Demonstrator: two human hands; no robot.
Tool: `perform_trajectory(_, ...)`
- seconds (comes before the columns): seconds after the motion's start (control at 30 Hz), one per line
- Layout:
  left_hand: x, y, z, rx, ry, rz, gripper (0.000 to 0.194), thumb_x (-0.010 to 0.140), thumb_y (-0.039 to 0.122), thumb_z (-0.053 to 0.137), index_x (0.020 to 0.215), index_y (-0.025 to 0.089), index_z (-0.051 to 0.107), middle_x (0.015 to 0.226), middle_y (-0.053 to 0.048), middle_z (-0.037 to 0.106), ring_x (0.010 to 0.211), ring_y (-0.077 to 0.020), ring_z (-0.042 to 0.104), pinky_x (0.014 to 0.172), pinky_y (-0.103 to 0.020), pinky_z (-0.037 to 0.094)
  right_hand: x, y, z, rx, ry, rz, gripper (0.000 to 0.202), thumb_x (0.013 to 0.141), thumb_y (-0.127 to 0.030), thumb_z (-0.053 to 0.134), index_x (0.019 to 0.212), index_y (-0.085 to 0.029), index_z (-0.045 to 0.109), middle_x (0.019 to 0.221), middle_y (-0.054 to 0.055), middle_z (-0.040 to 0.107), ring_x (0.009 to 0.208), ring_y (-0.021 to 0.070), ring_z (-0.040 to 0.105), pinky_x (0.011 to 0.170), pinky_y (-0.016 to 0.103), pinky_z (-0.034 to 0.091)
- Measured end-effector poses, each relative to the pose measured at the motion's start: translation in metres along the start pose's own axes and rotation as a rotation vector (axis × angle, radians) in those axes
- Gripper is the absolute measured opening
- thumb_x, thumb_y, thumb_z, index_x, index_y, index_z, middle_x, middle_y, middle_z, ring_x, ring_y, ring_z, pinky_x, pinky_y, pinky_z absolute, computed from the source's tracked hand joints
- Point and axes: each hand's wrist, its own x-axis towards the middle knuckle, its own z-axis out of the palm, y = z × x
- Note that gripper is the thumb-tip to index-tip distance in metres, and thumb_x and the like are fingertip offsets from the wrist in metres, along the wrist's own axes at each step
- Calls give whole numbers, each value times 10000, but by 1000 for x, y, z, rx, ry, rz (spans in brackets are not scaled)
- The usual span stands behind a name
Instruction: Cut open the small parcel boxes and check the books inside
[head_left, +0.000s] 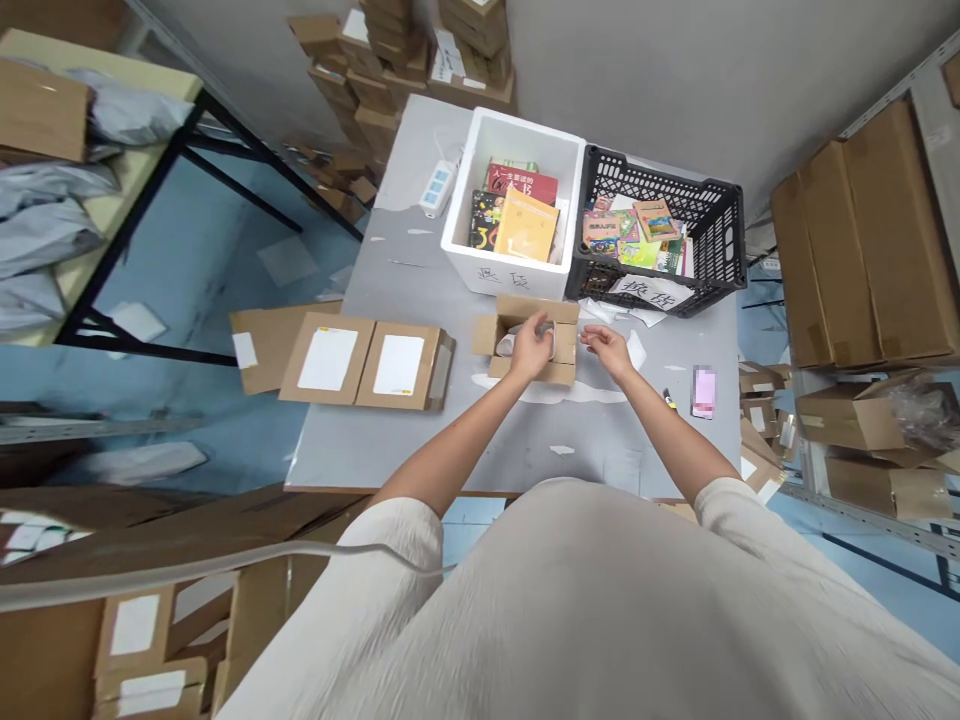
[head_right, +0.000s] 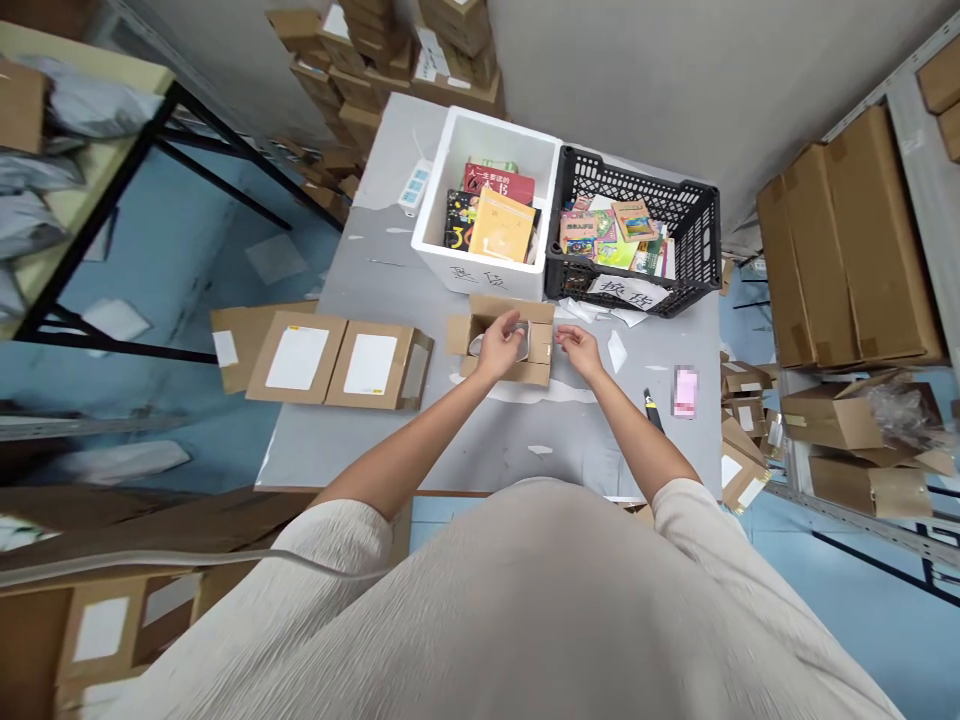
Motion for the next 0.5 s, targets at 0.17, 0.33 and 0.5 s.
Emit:
perform_trajectory(0.17, -18, -2, -40, 197, 73, 20, 461, 940, 160, 636, 1377, 253, 749, 1472, -106, 748, 1451, -317, 662, 1322, -519, 482, -4, 12, 15, -83, 26, -14, 278, 834, -360, 762, 1078, -230, 793, 1139, 80, 863, 1101, 259, 790, 1051, 473, 634)
perform_trajectory(0.33, -33, -15, -75, 342, 206, -132, 551, 907, 179, 696, 1450, 276, 672, 1715, -144, 545, 1648, -404, 457, 1361, -652, 382, -8, 26, 20, -191, 125, -44, 327, 788, -358, 706, 1073, -216, 779, 1188, 93, 845, 1049, 261, 752, 1056, 468, 621)
perform_trajectory(0.5, -31, -44, -95, 221, 233, -378, 836, 872, 282, 771, 1654, 241, 479, 1736, -210, 518, 1632, -443, 487, 1347, -664, 397, -12, 36, 24, -226, 172, -48, 386, 768, -346, 698, 1132, -225, 742, 1278, 120, 815, 1117, 283, 743, 1101, 484, 602)
